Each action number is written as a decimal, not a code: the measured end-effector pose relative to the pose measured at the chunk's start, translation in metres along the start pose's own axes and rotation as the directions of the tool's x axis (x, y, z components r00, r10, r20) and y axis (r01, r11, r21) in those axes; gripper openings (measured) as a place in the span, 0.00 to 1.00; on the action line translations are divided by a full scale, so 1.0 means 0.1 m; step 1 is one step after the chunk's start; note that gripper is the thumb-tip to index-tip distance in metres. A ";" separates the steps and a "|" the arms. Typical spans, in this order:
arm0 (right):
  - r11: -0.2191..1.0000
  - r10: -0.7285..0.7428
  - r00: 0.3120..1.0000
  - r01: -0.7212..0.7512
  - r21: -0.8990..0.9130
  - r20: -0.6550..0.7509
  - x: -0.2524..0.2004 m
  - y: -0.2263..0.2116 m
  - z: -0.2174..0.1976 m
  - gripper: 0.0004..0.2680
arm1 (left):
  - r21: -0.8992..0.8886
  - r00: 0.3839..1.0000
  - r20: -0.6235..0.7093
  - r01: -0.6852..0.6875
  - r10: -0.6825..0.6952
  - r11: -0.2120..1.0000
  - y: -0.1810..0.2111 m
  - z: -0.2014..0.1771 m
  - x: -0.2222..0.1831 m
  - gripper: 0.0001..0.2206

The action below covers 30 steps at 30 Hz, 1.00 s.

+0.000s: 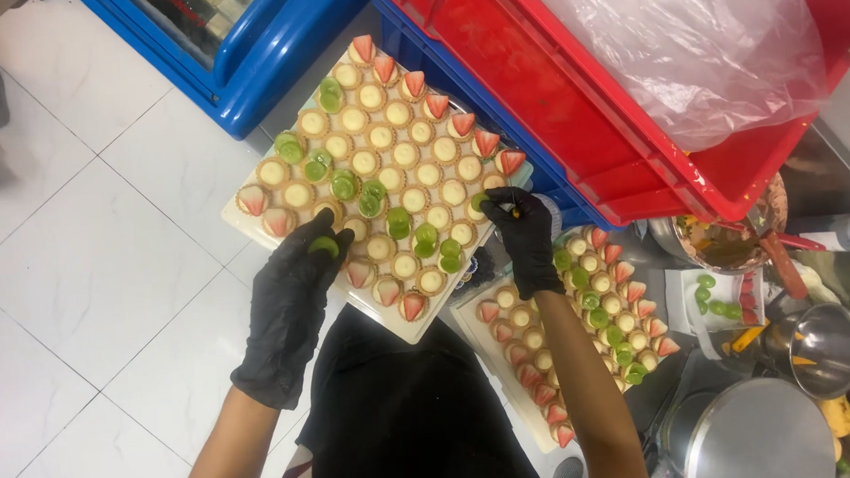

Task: Preparing fruit tarts by cutting grapes and placing them on tart shells already filled with cream.

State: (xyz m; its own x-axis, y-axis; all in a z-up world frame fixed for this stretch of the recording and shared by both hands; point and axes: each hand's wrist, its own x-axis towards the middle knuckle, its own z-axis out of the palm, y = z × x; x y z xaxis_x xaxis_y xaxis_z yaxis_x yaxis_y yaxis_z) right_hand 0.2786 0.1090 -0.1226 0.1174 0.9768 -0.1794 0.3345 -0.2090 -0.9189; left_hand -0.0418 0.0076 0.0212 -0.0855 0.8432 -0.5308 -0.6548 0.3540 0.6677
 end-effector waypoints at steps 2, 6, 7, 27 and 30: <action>0.997 -0.053 0.999 0.052 -0.061 -0.008 0.01 0.08 0.03 0.09 | -0.035 1.000 -0.010 -0.027 0.027 0.999 0.00 -0.02 0.01 0.19; 0.975 -0.198 0.978 0.190 -0.118 -0.063 -0.05 0.12 0.04 0.10 | -0.005 1.000 0.002 -0.005 0.005 1.000 -0.10 0.01 0.02 0.20; 0.957 -0.274 0.959 0.265 -0.114 -0.072 -0.07 0.12 0.03 0.10 | 0.015 1.000 0.009 0.008 -0.008 1.000 -0.12 0.04 0.02 0.21; 0.918 0.085 0.858 -0.264 0.295 0.506 -2.03 -1.61 -0.24 0.22 | 0.151 0.863 0.479 0.102 -0.163 0.983 -0.66 0.31 -0.04 0.11; 0.925 0.076 0.863 -0.248 0.287 0.500 -2.04 -1.64 -0.24 0.22 | 0.164 0.841 0.520 0.074 -0.150 0.984 -0.61 0.34 -0.15 0.09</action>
State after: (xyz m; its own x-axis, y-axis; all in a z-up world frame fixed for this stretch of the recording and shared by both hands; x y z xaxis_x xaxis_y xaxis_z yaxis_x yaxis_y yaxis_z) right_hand 0.2221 -0.0575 0.0734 -0.3404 0.8509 -0.4001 0.0118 -0.4216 -0.9067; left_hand 0.0247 -0.0133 0.0065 0.4171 0.8663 -0.2748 -0.5275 0.4770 0.7030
